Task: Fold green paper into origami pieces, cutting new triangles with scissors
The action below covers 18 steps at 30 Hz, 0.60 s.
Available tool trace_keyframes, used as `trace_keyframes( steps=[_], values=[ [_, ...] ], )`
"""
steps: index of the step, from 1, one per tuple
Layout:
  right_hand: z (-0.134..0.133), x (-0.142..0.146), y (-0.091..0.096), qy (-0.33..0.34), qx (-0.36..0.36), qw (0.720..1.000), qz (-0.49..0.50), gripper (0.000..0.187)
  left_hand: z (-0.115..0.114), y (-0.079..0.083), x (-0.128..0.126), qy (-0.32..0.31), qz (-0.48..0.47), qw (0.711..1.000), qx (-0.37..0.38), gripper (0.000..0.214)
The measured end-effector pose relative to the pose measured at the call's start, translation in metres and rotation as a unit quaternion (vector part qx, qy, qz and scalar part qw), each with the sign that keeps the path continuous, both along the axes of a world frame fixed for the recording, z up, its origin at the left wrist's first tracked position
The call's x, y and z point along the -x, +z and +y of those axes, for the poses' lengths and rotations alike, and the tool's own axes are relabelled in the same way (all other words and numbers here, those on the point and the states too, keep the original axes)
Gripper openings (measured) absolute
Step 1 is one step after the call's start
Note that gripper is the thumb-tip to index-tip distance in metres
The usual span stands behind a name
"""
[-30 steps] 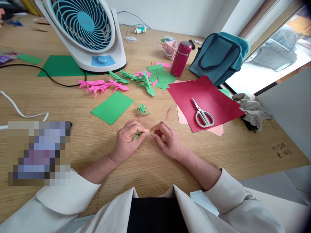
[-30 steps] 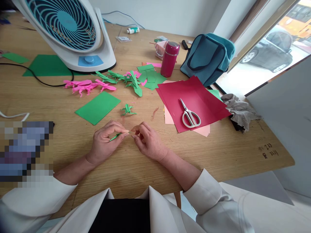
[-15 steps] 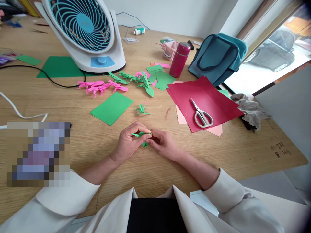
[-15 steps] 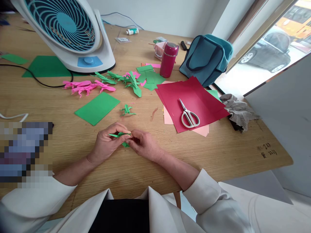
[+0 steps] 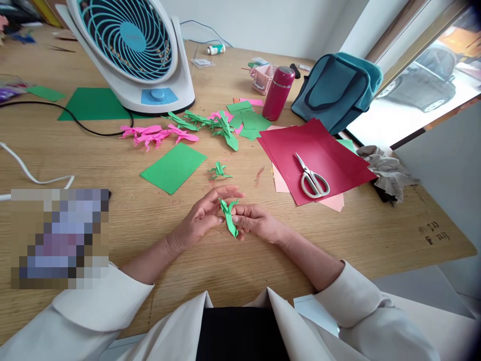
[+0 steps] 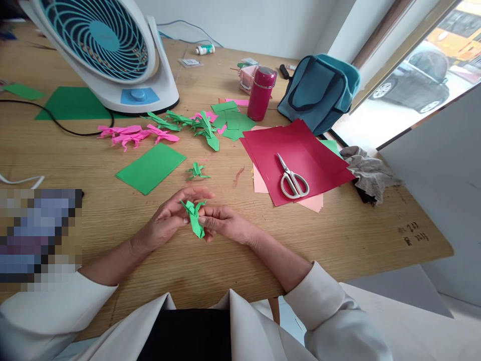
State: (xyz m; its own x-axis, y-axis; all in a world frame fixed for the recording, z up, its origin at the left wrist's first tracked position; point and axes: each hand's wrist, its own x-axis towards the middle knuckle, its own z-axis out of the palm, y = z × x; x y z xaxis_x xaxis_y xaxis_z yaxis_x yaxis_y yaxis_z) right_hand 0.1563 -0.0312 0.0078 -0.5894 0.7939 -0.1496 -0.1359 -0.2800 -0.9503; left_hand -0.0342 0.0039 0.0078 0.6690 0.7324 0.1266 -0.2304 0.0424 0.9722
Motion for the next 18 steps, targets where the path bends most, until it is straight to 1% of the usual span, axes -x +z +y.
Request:
trace_keyframes(
  steps=[2,3,5,6,9,12,14,16,18],
  values=[
    [-0.002,0.001,-0.001,0.019,0.047,0.998,0.029,0.039,0.0,0.002,0.0,-0.032,-0.006,0.999,0.044,0.042],
    [-0.003,0.001,-0.002,0.024,0.067,0.997,0.043,0.038,-0.001,0.003,0.0,-0.037,-0.006,0.998,0.054,0.034],
    [-0.004,0.002,-0.004,0.028,0.096,0.993,0.07,0.037,-0.002,0.005,0.0,-0.03,0.002,0.998,0.059,0.017],
    [-0.004,0.002,-0.005,0.027,0.104,0.991,0.079,0.036,-0.002,0.005,0.0,-0.022,0.007,0.998,0.059,0.012],
    [-0.004,0.002,-0.006,0.021,0.111,0.989,0.09,0.036,-0.001,0.003,0.0,-0.005,0.012,0.998,0.066,0.015],
    [-0.002,-0.001,-0.004,0.024,0.091,0.993,0.071,0.04,0.002,-0.001,0.0,0.014,0.012,0.999,0.036,0.017],
    [0.001,-0.005,-0.001,0.013,0.062,0.997,0.034,0.043,0.005,-0.003,-0.001,0.048,0.022,0.999,0.009,0.016],
    [0.005,-0.009,0.002,-0.032,0.022,0.999,-0.016,0.045,0.009,-0.005,-0.003,0.106,0.043,0.993,-0.011,0.017],
    [0.009,-0.014,0.003,-0.085,-0.025,0.994,-0.061,0.046,0.011,-0.007,-0.004,0.161,0.07,0.984,-0.032,0.02]
  ],
)
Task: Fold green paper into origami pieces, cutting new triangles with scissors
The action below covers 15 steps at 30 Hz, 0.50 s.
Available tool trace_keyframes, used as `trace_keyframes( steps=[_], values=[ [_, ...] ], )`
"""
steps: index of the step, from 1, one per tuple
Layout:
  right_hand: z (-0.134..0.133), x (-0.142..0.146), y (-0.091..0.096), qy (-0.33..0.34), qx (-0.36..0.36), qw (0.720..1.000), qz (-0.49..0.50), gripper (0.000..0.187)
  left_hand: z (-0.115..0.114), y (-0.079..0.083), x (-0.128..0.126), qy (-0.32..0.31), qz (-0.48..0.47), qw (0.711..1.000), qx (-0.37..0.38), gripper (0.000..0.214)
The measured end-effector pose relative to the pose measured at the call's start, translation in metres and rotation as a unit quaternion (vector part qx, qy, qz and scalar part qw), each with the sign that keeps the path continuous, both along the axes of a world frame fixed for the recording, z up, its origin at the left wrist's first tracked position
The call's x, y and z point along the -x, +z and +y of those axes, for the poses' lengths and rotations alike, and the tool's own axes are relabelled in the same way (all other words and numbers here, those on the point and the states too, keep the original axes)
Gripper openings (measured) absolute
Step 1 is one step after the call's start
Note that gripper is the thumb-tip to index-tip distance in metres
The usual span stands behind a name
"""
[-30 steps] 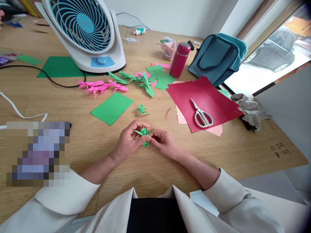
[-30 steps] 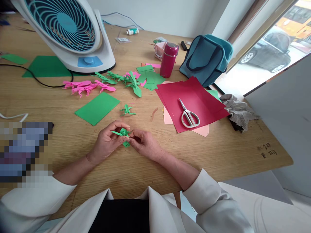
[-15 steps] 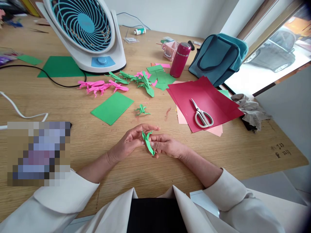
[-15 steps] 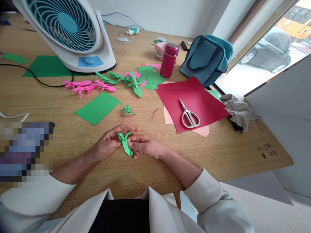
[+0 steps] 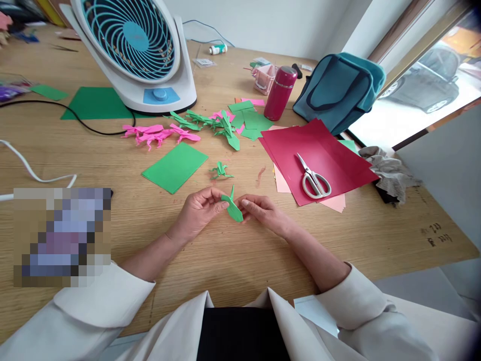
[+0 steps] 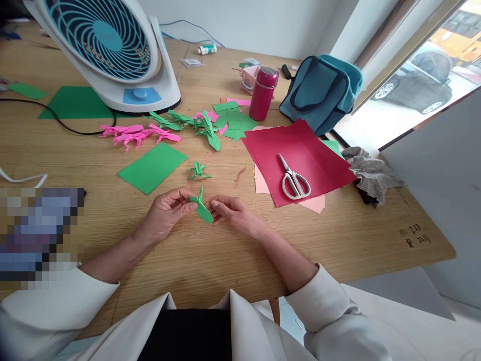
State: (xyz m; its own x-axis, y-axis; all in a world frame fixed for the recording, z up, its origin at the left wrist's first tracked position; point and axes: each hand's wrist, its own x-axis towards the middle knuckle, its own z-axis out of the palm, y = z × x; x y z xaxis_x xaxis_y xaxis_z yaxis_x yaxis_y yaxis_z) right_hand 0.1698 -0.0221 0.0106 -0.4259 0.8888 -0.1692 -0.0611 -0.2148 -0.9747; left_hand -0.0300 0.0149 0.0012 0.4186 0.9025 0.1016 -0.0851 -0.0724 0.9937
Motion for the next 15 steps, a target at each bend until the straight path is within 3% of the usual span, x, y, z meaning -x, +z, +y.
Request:
trace_keyframes(
  steps=[3,8,15],
  values=[
    [0.001,-0.001,-0.003,-0.036,-0.061,0.996,-0.05,0.044,0.0,-0.001,-0.001,0.032,0.031,0.999,-0.022,0.023],
    [-0.007,0.01,-0.012,-0.098,-0.123,0.979,-0.13,0.028,-0.002,-0.001,-0.001,0.024,0.084,0.996,-0.035,0.029],
    [-0.014,0.021,-0.01,-0.148,-0.21,0.941,-0.222,0.016,0.001,-0.005,0.0,0.011,0.119,0.988,-0.093,0.017]
  ],
)
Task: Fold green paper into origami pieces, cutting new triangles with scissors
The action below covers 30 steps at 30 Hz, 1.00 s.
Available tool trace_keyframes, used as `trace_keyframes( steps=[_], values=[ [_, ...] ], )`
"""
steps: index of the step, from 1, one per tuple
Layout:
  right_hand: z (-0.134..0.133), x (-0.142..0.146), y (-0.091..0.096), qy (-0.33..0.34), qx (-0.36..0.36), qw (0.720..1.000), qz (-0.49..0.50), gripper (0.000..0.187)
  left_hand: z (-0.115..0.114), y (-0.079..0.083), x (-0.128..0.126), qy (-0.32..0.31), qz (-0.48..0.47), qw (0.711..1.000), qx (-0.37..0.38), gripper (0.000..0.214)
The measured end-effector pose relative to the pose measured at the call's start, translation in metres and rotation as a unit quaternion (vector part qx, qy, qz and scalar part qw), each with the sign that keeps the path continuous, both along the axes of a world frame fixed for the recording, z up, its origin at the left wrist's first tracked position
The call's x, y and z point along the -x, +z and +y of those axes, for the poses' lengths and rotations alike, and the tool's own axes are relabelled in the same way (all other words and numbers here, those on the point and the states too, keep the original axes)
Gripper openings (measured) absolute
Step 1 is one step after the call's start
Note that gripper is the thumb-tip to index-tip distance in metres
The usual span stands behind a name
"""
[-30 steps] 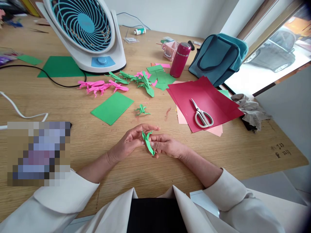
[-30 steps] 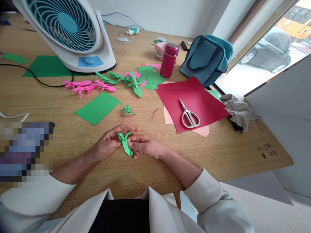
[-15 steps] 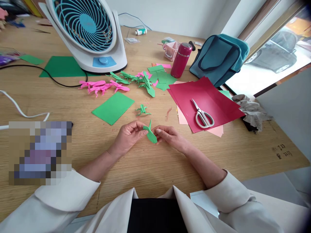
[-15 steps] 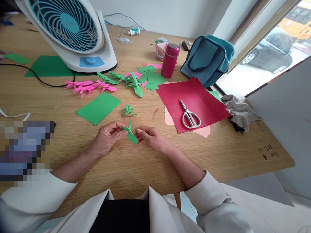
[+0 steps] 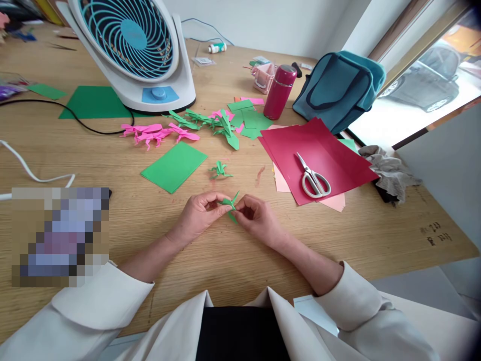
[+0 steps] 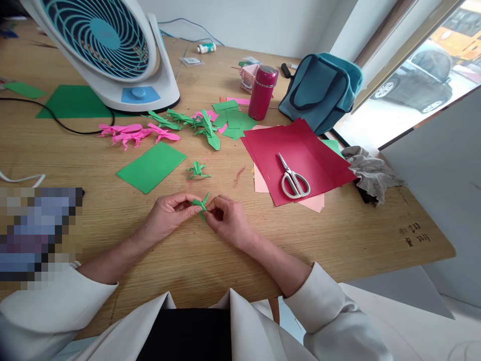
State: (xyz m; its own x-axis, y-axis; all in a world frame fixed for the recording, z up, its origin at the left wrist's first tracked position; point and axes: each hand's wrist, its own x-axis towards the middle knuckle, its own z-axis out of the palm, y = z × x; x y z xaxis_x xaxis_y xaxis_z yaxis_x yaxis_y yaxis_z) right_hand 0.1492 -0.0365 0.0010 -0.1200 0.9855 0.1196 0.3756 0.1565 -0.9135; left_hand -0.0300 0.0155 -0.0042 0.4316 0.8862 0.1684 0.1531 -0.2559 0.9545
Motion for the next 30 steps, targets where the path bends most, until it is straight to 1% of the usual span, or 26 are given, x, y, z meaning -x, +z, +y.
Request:
trace_keyframes(
  steps=[2,4,6,8,12,17,20,24,26,28,30],
  values=[
    [-0.001,0.001,0.0,0.004,-0.013,1.0,-0.013,0.014,0.001,0.001,0.001,-0.003,0.004,0.999,-0.047,0.013],
    [-0.001,0.001,0.0,0.009,-0.022,0.999,-0.022,0.013,0.002,0.003,0.003,-0.019,0.012,0.996,-0.082,0.01],
    [-0.001,0.001,-0.002,0.012,-0.028,0.999,-0.022,0.011,0.003,0.005,0.005,-0.036,0.025,0.995,-0.093,0.009],
    [-0.001,0.001,-0.002,0.011,-0.027,0.999,-0.019,0.01,0.001,0.007,0.005,-0.038,0.04,0.995,-0.087,0.011],
    [-0.002,0.003,-0.002,-0.007,-0.012,1.0,-0.02,0.011,-0.003,0.007,0.004,-0.004,0.052,0.998,-0.045,0.015],
    [-0.003,0.003,0.001,-0.01,-0.002,1.0,-0.003,0.015,-0.007,0.007,0.001,0.018,0.017,1.0,0.015,0.02],
    [-0.001,0.0,0.002,-0.008,0.015,0.999,0.036,0.022,-0.007,0.008,0.0,0.007,-0.021,0.998,0.058,0.021],
    [0.004,-0.005,0.0,0.004,0.029,0.985,0.169,0.024,-0.006,0.009,-0.001,-0.024,-0.052,0.99,0.132,0.026],
    [0.007,-0.005,-0.002,0.012,0.042,0.976,0.213,0.03,-0.005,0.009,-0.001,-0.028,-0.059,0.986,0.153,0.028],
    [0.008,-0.005,-0.002,0.02,0.063,0.972,0.227,0.033,-0.005,0.009,-0.002,-0.034,-0.066,0.984,0.165,0.029],
    [0.008,-0.003,-0.002,0.029,0.077,0.97,0.227,0.028,-0.004,0.009,-0.002,-0.046,-0.068,0.981,0.174,0.03]
  ],
)
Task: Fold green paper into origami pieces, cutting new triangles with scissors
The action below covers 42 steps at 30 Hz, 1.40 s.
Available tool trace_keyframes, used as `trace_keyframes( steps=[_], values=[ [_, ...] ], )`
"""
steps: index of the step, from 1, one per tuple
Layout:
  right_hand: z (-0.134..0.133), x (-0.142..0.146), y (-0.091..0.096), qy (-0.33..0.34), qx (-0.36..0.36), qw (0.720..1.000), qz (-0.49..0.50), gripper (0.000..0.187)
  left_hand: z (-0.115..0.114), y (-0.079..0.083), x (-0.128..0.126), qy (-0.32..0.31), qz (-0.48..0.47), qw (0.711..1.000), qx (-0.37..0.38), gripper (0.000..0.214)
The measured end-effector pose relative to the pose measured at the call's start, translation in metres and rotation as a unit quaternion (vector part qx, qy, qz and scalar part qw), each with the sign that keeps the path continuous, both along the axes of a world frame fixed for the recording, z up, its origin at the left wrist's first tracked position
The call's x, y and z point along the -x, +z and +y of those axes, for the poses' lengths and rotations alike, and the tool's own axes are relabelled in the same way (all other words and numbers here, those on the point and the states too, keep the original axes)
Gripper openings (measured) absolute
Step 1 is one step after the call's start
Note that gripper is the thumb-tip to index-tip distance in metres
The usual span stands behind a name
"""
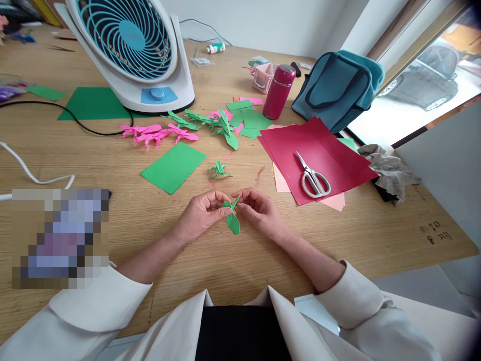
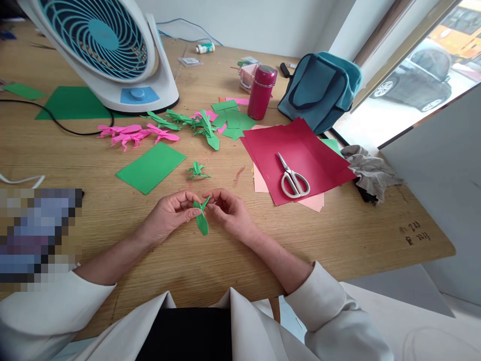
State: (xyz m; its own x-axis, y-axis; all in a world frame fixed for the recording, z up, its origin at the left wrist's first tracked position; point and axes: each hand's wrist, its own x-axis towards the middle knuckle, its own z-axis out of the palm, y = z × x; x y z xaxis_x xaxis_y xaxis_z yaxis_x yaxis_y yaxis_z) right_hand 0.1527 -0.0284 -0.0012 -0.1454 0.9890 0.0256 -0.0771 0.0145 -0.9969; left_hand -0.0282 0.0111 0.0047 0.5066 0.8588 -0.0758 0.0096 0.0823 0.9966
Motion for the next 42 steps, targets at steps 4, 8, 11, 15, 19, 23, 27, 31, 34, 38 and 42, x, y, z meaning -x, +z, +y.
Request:
trace_keyframes(
  steps=[4,8,11,15,19,23,27,31,34,38,42],
  values=[
    [-0.0001,0.0019,0.0007,0.004,0.0,1.0,0.022,0.021,0.0003,0.0025,-0.0003,-0.014,0.003,1.0,0.009,0.031],
    [0.0001,0.0016,0.0003,0.0,-0.009,0.999,0.037,0.02,-0.0001,0.0052,-0.0004,-0.017,0.015,0.999,0.023,0.03],
    [0.0003,0.0008,0.0003,0.003,-0.006,0.999,0.042,0.021,-0.0003,0.0056,0.0,-0.016,0.035,0.998,0.046,0.03],
    [0.0005,0.0009,0.0004,0.003,-0.005,0.999,0.044,0.024,0.0002,0.0044,0.0007,-0.019,0.044,0.997,0.058,0.032],
    [0.0003,0.0006,0.0016,0.003,-0.006,0.999,0.043,0.025,0.0009,0.0048,0.0004,-0.027,0.042,0.997,0.059,0.032],
    [-0.0004,-0.0013,0.0054,0.01,-0.001,1.0,0.011,0.027,0.0017,0.0059,0.0003,-0.037,0.034,0.996,0.07,0.034],
    [-0.0005,-0.0021,0.0063,0.014,0.002,1.0,-0.001,0.027,0.0025,0.0064,0.0011,-0.038,0.026,0.996,0.076,0.034],
    [0.0002,-0.001,0.0026,0.015,0.004,1.0,0.012,0.024,0.0033,0.0053,0.0019,-0.043,0.024,0.996,0.08,0.033],
    [0.0003,0.0004,-0.0005,0.011,0.006,1.0,0.021,0.022,0.003,0.0039,0.0017,-0.045,0.029,0.995,0.079,0.032],
    [-0.0003,0.0011,-0.0028,0.007,0.005,1.0,0.015,0.014,0.0014,0.003,0.0001,-0.044,0.042,0.996,0.06,0.03],
    [-0.0016,0.0003,-0.0022,0.019,-0.003,1.0,0.003,0.008,-0.0001,0.0025,-0.001,-0.04,0.054,0.997,0.039,0.028]
  ],
)
